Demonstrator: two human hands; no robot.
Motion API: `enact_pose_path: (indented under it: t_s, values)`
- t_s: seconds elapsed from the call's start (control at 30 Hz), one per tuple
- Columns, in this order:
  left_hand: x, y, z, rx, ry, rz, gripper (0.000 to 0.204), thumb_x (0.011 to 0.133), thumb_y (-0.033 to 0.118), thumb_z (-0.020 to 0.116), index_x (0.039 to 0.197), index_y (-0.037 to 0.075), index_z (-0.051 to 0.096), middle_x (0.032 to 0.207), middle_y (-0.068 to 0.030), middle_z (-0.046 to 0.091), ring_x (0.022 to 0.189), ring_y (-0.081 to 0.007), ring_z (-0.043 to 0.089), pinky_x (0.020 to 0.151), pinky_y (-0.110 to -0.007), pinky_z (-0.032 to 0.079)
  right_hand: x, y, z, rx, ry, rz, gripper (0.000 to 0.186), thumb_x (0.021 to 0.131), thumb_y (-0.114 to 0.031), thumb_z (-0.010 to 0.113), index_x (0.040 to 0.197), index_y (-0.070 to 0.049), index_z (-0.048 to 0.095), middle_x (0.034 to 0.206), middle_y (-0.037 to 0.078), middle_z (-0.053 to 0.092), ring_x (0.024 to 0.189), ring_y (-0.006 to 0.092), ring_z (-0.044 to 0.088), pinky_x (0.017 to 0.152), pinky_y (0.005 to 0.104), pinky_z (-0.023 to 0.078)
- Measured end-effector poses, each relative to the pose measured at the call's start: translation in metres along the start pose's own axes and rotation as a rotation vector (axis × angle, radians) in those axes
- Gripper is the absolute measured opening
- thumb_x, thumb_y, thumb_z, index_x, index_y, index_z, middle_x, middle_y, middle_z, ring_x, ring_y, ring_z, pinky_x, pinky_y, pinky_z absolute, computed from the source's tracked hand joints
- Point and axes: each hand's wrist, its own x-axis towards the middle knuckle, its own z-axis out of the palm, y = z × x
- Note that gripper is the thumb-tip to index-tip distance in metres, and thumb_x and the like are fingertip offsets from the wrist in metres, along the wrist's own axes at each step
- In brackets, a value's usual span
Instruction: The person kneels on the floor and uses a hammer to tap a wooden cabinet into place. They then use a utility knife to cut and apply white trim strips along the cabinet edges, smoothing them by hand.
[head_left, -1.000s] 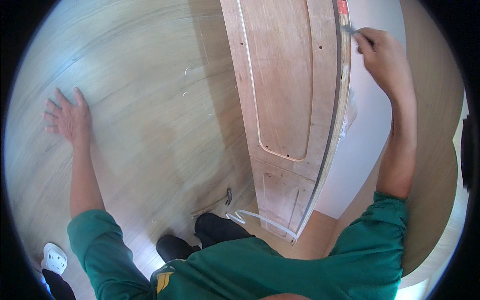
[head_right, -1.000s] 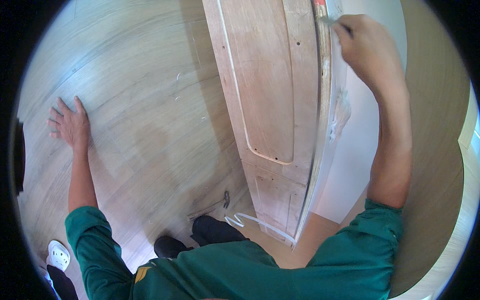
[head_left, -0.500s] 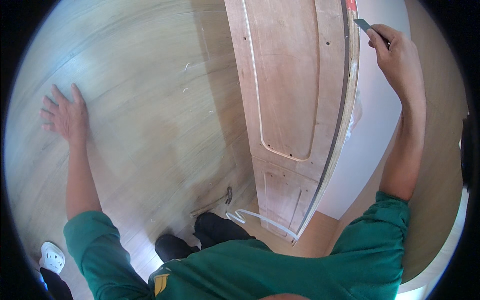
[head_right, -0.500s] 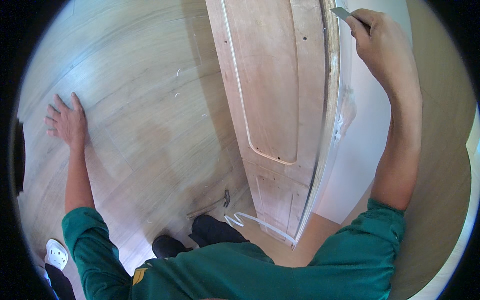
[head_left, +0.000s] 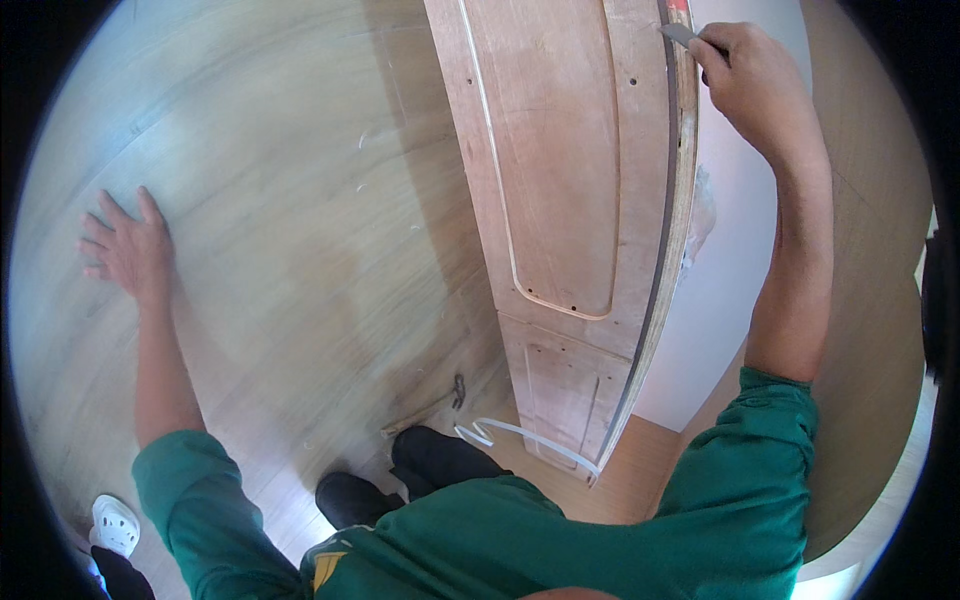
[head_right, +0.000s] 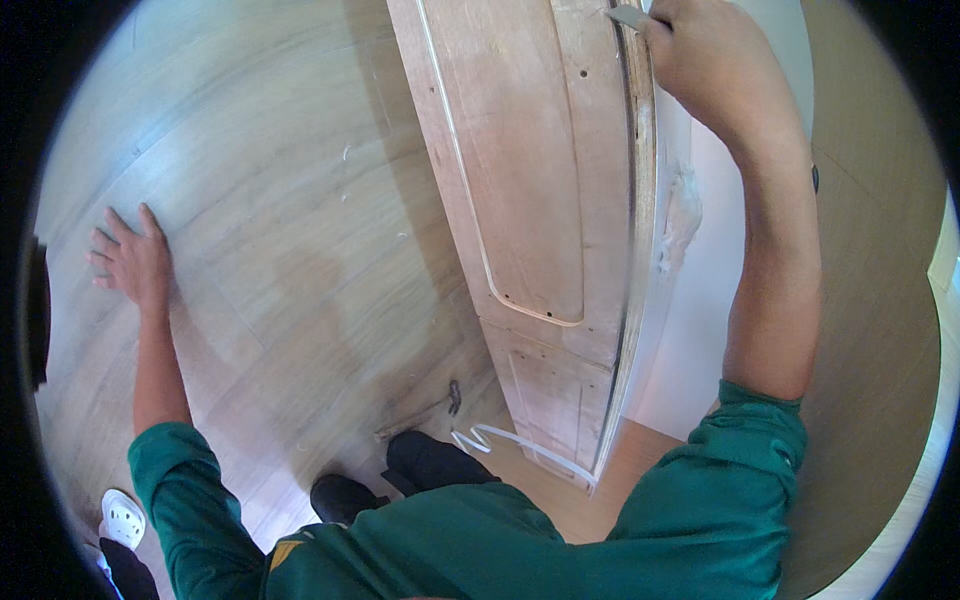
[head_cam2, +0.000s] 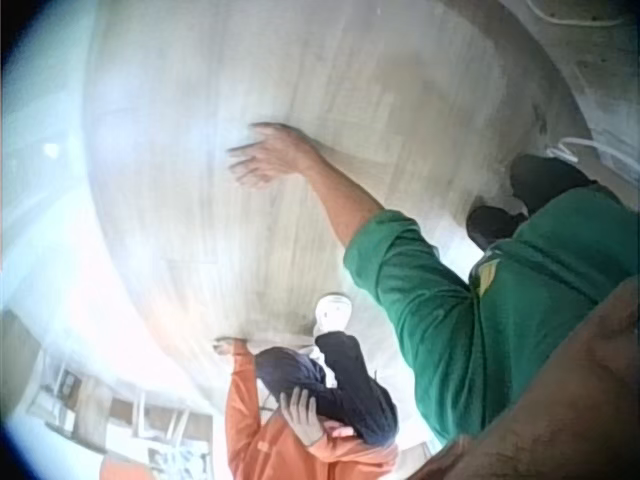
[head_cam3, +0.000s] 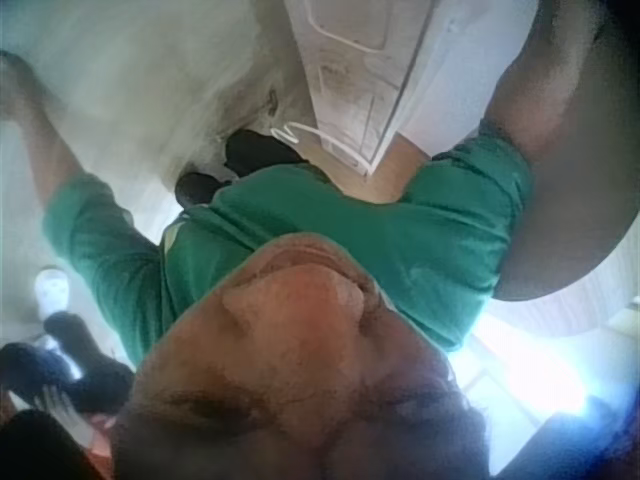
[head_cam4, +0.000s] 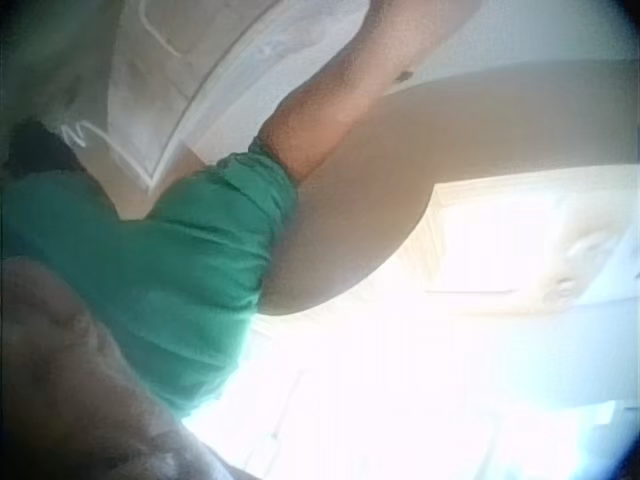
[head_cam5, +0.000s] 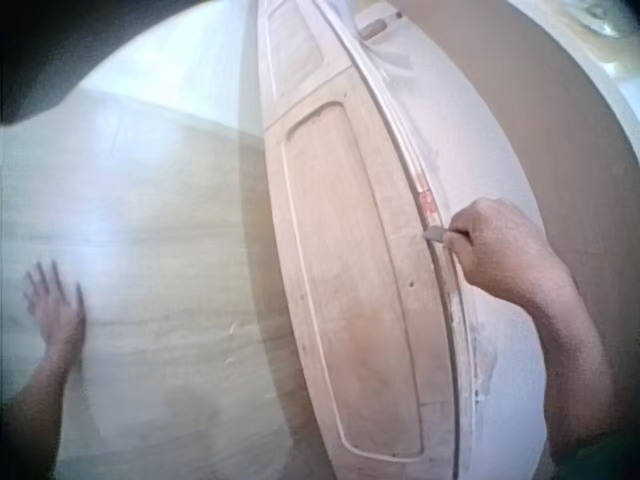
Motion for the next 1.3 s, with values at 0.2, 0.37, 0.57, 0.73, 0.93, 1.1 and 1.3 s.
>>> enact_pose_path:
  t_s: [0.2,0.37,0.57,0.73,0.93,1.1,1.3]
  values:
    - [0.004,0.005,-0.013,0.03,-0.048,-0.036,0.073,0.095,0.064,0.034,0.153,0.02,0.028,0.158,-0.019,0.023,0.145,-0.0462,0.014,0.112,-0.067,0.009,-0.021,0.003,0.005,0.172,0.198,0.033,0.026,0.093,-0.021,0.058,0.088,0.0,0.072,0.07,0.018,0.065,0.058,0.0262,0.062,0.062,0.038,0.05]
    - [0.004,-0.001,-0.005,-0.081,0.024,-0.022,0.073,0.095,0.064,0.034,0.153,0.02,0.028,0.158,-0.0185,0.023,0.145,-0.046,0.013,0.113,-0.066,0.009,-0.026,-0.009,-0.01,0.177,0.125,0.085,0.026,0.092,-0.019,0.058,0.086,0.002,0.07,0.067,0.021,0.062,0.058,0.0296,0.061,0.062,0.0399,0.049]
    - [0.003,-0.002,-0.003,-0.119,0.04,-0.009,0.071,0.096,0.061,0.034,0.154,0.021,0.028,0.158,-0.0186,0.022,0.145,-0.0458,0.012,0.113,-0.066,0.008,-0.011,-0.006,-0.005,0.087,0.071,-0.022,0.027,0.094,-0.02,0.057,0.088,0.002,0.071,0.067,0.018,0.063,0.058,0.0242,0.06,0.06,0.0375,0.048]
    - [0.001,-0.004,-0.007,-0.061,-0.018,-0.012,0.07,0.096,0.06,0.035,0.153,0.02,0.028,0.158,-0.0188,0.022,0.145,-0.0461,0.013,0.113,-0.065,0.009,-0.017,-0.01,-0.01,0.286,0.0,0.115,0.028,0.092,-0.019,0.057,0.085,0.004,0.071,0.068,0.019,0.065,0.06,0.0264,0.063,0.063,0.0382,0.049]
    - [0.007,0.004,-0.019,-0.075,-0.01,-0.021,0.071,0.096,0.061,0.035,0.153,0.019,0.029,0.157,-0.0192,0.024,0.145,-0.0464,0.014,0.113,-0.066,0.009,-0.031,-0.002,-0.019,0.238,0.0,0.133,0.027,0.093,-0.018,0.057,0.084,0.003,0.07,0.067,0.019,0.063,0.059,0.0282,0.061,0.061,0.039,0.048]
    - [0.002,-0.005,-0.005,-0.035,-0.013,-0.018,0.072,0.095,0.063,0.034,0.153,0.02,0.028,0.158,-0.0188,0.022,0.145,-0.0459,0.013,0.113,-0.066,0.009,-0.031,-0.01,-0.013,0.202,0.042,0.067,0.025,0.091,-0.018,0.058,0.086,0.004,0.069,0.069,0.022,0.062,0.062,0.033,0.063,0.065,0.0417,0.049]
    - [0.005,-0.002,0.001,-0.073,-0.01,-0.024,0.073,0.095,0.063,0.033,0.153,0.021,0.028,0.158,-0.0189,0.022,0.145,-0.046,0.013,0.112,-0.067,0.009,-0.021,0.001,-0.011,0.208,0.089,-0.04,0.024,0.091,-0.018,0.059,0.088,0.003,0.069,0.072,0.021,0.065,0.065,0.0349,0.064,0.067,0.0416,0.049]
